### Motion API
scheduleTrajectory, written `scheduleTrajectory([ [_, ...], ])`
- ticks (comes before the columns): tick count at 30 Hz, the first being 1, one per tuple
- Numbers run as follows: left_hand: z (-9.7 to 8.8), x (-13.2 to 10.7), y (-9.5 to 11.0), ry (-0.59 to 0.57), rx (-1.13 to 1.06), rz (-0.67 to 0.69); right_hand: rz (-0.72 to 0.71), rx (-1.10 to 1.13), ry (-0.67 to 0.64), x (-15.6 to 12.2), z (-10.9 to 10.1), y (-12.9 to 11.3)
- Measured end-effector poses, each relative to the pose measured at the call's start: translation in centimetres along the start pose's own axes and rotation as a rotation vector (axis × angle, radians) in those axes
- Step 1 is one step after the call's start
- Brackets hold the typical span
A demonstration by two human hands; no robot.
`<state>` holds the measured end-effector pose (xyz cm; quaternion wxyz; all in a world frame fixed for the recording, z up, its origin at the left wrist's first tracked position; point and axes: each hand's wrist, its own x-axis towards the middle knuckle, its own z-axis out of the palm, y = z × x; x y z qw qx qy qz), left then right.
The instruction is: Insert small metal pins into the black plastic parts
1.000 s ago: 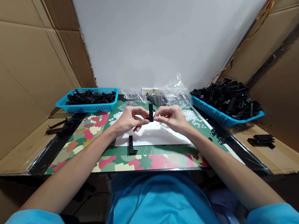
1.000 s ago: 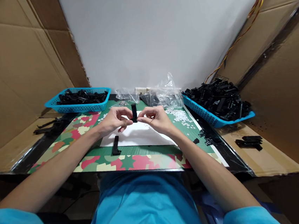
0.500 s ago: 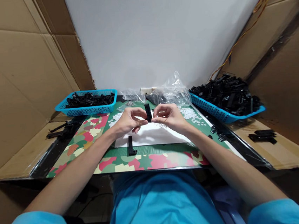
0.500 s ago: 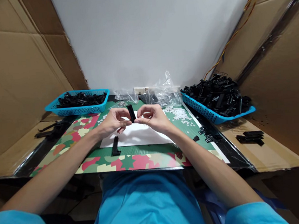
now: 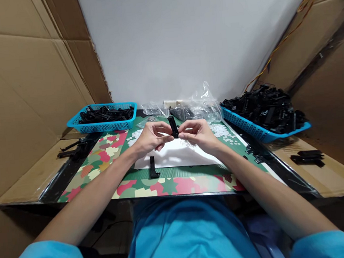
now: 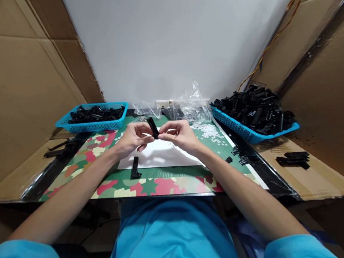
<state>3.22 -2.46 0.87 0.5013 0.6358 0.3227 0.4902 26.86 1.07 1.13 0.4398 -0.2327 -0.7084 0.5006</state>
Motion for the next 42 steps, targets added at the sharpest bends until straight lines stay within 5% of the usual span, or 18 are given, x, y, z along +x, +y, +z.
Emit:
scheduleTrajectory([
  [8,-0.2,-0.1,0.0,0.002,0.014,-0.024,-0.152,-0.122,0.071,0.0,0.3,-0.4],
  [16,-0.5,-0.2,0.1,-0.055,0.024,-0.059,-0.292,-0.294,-0.031,-0.2,0.0,-1.1],
  [21,-0.4,-0.1,0.1,-0.023,0.031,-0.053,-0.273,-0.373,-0.002,-0.1,0.0,-1.4],
  [31,0.4,0.0,0.1,0.065,0.009,-0.017,-0.178,-0.123,0.054,-0.1,0.6,-1.2],
  [42,0.3,0.0,-0.1,0.073,0.029,0.003,-0.269,-0.29,0.037,-0.4,-0.1,-1.7],
])
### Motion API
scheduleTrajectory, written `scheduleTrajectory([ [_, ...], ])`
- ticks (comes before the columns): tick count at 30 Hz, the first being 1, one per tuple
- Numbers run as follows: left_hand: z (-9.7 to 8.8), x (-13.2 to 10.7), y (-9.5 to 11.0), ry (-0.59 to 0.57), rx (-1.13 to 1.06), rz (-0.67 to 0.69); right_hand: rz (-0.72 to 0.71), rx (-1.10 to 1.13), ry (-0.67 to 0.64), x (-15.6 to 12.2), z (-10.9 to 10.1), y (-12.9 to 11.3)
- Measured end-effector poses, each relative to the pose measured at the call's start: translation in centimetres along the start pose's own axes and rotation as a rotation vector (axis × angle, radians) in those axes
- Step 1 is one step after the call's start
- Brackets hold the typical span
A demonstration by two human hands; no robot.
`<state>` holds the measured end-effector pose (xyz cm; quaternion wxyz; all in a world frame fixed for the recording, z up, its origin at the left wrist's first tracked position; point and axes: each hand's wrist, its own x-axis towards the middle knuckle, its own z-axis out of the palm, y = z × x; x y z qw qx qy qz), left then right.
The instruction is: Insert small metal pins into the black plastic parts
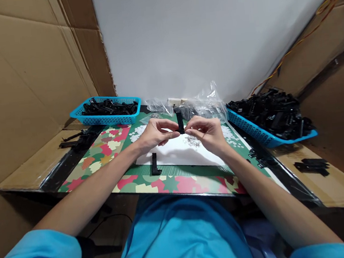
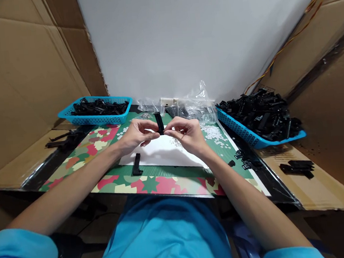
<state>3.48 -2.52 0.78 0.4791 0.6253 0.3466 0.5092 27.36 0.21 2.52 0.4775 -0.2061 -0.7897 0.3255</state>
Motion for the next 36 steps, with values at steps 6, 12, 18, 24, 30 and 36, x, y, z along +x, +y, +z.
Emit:
scheduleTrajectory([
  [6,0.2,-0.1,0.2,0.003,-0.005,0.003,0.069,0.058,-0.014,-0.1,0.3,-0.2],
  [12,0.2,-0.1,0.3,0.003,0.004,0.016,0.138,0.148,-0.011,-0.2,0.6,0.2],
  [18,0.4,-0.3,0.7,0.001,0.016,0.024,0.165,0.179,0.021,-0.3,1.0,0.8],
  [24,0.3,-0.3,0.6,-0.003,0.032,0.042,0.206,0.221,0.031,-0.4,1.2,1.2],
  [30,0.3,-0.3,0.6,-0.024,0.031,0.013,0.233,0.258,0.018,-0.6,1.1,1.8],
  [36,0.1,-0.1,-0.2,-0.002,0.003,-0.002,0.227,0.248,0.027,-0.6,1.2,1.8],
])
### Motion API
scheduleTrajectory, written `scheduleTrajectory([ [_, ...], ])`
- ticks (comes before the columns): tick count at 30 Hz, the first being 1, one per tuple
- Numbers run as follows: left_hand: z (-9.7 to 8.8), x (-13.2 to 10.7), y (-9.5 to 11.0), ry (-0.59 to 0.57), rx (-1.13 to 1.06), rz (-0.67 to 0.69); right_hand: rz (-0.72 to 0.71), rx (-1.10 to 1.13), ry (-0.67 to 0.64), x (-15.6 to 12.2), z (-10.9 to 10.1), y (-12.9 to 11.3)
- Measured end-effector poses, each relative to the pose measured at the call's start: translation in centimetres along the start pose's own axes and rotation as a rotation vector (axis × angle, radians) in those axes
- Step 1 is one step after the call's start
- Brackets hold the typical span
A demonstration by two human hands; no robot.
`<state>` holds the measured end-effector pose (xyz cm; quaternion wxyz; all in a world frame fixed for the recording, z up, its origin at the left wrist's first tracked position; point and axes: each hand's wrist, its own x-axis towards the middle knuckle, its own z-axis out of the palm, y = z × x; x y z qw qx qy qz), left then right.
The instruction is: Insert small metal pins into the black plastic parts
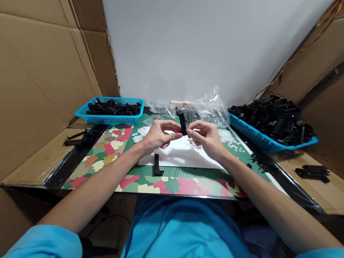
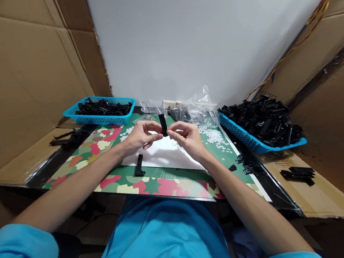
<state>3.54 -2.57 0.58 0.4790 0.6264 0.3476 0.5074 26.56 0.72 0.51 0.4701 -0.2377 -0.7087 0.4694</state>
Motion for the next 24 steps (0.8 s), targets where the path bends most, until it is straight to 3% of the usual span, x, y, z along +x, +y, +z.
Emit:
scheduleTrajectory([
  [10,-0.2,0.4,-0.5,0.019,-0.044,0.006,-0.105,-0.031,0.028,0.0,-0.2,-0.9],
  [18,0.0,0.4,-0.4,0.056,0.01,0.005,-0.288,-0.412,0.091,-0.5,-0.4,-1.6],
  [24,0.0,0.5,-0.5,0.043,0.024,0.013,-0.378,-0.546,0.061,-0.6,-0.6,-1.5],
])
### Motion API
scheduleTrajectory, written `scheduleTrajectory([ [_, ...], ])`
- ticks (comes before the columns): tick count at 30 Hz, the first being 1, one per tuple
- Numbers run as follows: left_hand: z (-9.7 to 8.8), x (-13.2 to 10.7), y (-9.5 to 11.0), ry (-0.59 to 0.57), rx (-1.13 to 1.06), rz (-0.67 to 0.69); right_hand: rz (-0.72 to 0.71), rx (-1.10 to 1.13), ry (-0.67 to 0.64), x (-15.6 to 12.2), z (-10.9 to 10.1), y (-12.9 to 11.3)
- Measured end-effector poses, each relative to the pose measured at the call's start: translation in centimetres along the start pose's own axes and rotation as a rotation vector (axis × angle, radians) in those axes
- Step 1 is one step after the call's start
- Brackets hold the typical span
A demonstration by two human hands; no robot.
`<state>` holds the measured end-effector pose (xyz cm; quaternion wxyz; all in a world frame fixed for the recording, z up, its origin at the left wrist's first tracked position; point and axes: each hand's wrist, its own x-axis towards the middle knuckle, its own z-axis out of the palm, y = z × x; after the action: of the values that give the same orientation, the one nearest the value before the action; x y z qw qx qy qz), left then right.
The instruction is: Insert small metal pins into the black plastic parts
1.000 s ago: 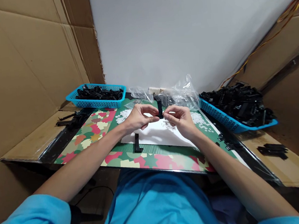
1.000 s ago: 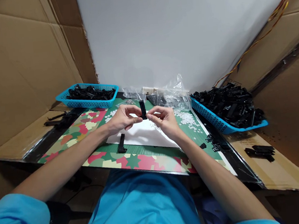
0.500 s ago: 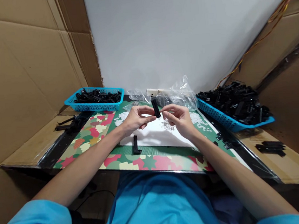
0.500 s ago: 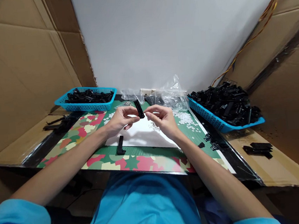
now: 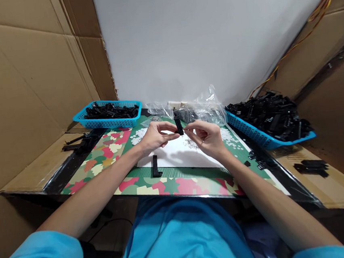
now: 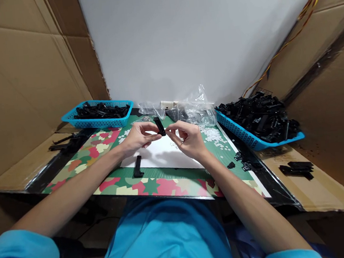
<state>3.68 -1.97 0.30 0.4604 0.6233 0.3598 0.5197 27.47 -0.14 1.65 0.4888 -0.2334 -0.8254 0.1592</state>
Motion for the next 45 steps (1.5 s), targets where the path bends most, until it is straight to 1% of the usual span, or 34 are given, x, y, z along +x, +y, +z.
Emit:
scheduleTrajectory([
  [3,-0.1,0.1,-0.2,0.009,0.011,-0.005,0.071,0.017,0.028,0.1,-0.1,0.1],
  [6,-0.2,0.1,-0.4,0.025,0.019,-0.026,0.161,0.088,0.066,0.4,-0.3,0.2],
  [8,-0.3,0.0,-0.5,0.008,0.008,-0.06,0.21,0.156,0.046,0.6,-0.6,0.2],
  [11,-0.4,-0.1,-0.4,-0.076,-0.03,-0.112,0.249,0.25,-0.028,0.9,-0.9,0.4],
  [15,-0.3,-0.4,0.1,-0.254,-0.048,-0.124,0.266,0.396,-0.135,1.0,-1.0,0.8],
  [17,-0.3,-0.5,0.2,-0.325,-0.05,-0.127,0.276,0.468,-0.165,0.9,-1.0,1.0],
  [19,-0.4,-0.6,0.3,-0.355,-0.052,-0.137,0.286,0.522,-0.164,0.9,-1.0,1.1],
  [21,-0.5,-0.6,0.3,-0.358,-0.048,-0.149,0.296,0.557,-0.149,1.0,-1.0,1.3],
  [24,-0.5,-0.6,0.4,-0.305,-0.031,-0.153,0.313,0.583,-0.129,1.0,-1.2,1.8],
  [27,-0.2,-0.5,0.8,-0.206,0.02,-0.08,0.322,0.565,-0.102,1.1,-1.5,2.4],
  [29,0.1,-0.6,1.0,-0.161,0.085,0.007,0.33,0.526,-0.082,1.1,-1.6,2.6],
  [31,0.5,-0.7,1.1,-0.111,0.196,0.1,0.342,0.49,-0.057,1.2,-1.5,2.6],
  [34,0.9,-1.0,0.5,0.013,0.463,0.299,0.342,0.447,-0.026,1.2,-1.3,2.5],
  [36,1.1,-1.1,-0.1,0.087,0.605,0.424,0.327,0.407,-0.032,1.2,-1.2,2.4],
  [38,1.1,-1.1,-0.6,0.134,0.672,0.489,0.295,0.328,-0.025,1.2,-1.1,2.3],
  [39,1.0,-1.1,-0.8,0.158,0.691,0.505,0.273,0.264,0.0,1.1,-1.1,2.3],
  [42,0.7,-0.9,-1.0,0.206,0.775,0.539,0.173,-0.001,0.087,0.8,-1.0,2.1],
  [43,0.6,-0.9,-1.1,0.21,0.812,0.545,0.128,-0.084,0.085,0.6,-0.9,2.0],
  [45,0.4,-0.8,-1.2,0.182,0.89,0.553,0.041,-0.193,0.029,0.4,-0.5,1.7],
])
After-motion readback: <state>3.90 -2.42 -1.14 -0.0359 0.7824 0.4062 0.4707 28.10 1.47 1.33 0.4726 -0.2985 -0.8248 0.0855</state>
